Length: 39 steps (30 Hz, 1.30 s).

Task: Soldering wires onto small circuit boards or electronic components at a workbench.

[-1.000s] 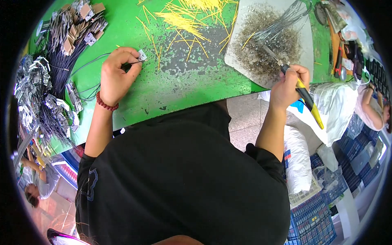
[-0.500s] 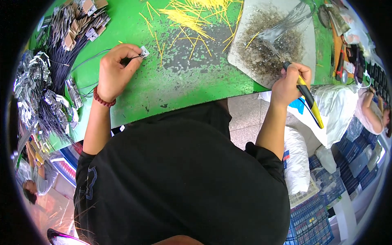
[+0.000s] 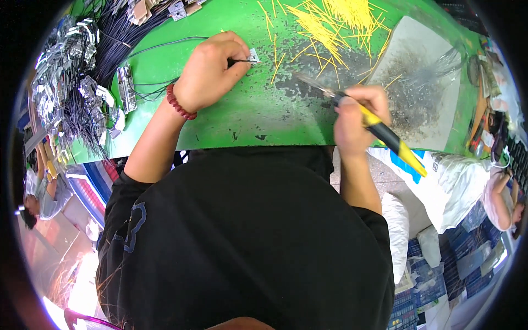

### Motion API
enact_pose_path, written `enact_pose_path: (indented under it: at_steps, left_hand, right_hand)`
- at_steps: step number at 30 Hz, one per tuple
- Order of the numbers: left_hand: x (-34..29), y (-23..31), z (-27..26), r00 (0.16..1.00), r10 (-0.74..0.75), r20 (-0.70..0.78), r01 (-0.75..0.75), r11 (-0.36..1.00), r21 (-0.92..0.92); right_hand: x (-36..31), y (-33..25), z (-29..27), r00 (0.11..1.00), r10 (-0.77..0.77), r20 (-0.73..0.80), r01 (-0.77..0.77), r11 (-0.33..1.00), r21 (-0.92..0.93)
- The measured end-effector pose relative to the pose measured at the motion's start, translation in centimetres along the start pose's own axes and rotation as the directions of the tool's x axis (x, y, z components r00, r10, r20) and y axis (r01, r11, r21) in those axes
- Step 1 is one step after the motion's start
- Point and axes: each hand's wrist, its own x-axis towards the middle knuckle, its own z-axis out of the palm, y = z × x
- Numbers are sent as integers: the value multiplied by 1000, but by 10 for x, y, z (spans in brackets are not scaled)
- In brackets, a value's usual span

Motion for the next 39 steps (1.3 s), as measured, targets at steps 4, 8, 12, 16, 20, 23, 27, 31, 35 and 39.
enact_pose_path:
  at_steps: [4, 8, 12, 16, 20, 23, 27, 31, 35, 39]
  left_hand:
    - [-1, -1, 3, 999, 17, -45, -17, 1000, 1]
    - [0, -1, 2, 999, 6, -31, -5, 1000, 28]
    - [0, 0, 3, 1000, 5, -24, -5, 999, 35]
    - [2, -1, 2, 1000, 10, -11, -10, 1000, 25]
    - [2, -1, 2, 1000, -1, -17, 1, 1000, 15]
    - [2, -1, 4, 999, 0, -33, 0, 1000, 10]
    - [2, -1, 4, 1000, 1, -30, 0, 1000, 22]
    - [2, -1, 5, 1000, 1, -28, 0, 999, 43]
    - [1, -1, 5, 999, -8, -31, 9, 999, 39]
    - [2, 2, 4, 1000, -17, -20, 18, 998, 59]
  right_hand:
    - [1, 5, 32, 995, 87, 56, -90, 994, 62]
    - [0, 11, 48, 984, 144, 102, -154, 983, 97]
    - [0, 15, 46, 987, 101, 127, -103, 995, 13]
    - [0, 17, 46, 986, 101, 133, -101, 995, -6]
    - [0, 17, 46, 986, 88, 139, -89, 996, 7]
    - [0, 18, 46, 988, 73, 137, -74, 997, 0]
    - [0, 17, 45, 982, 84, 168, -82, 996, -18]
    - [1, 18, 47, 981, 84, 178, -82, 996, -17]
    - [-2, 20, 44, 991, 60, 122, -61, 998, 2]
    - [-2, 20, 42, 993, 52, 103, -55, 998, 27]
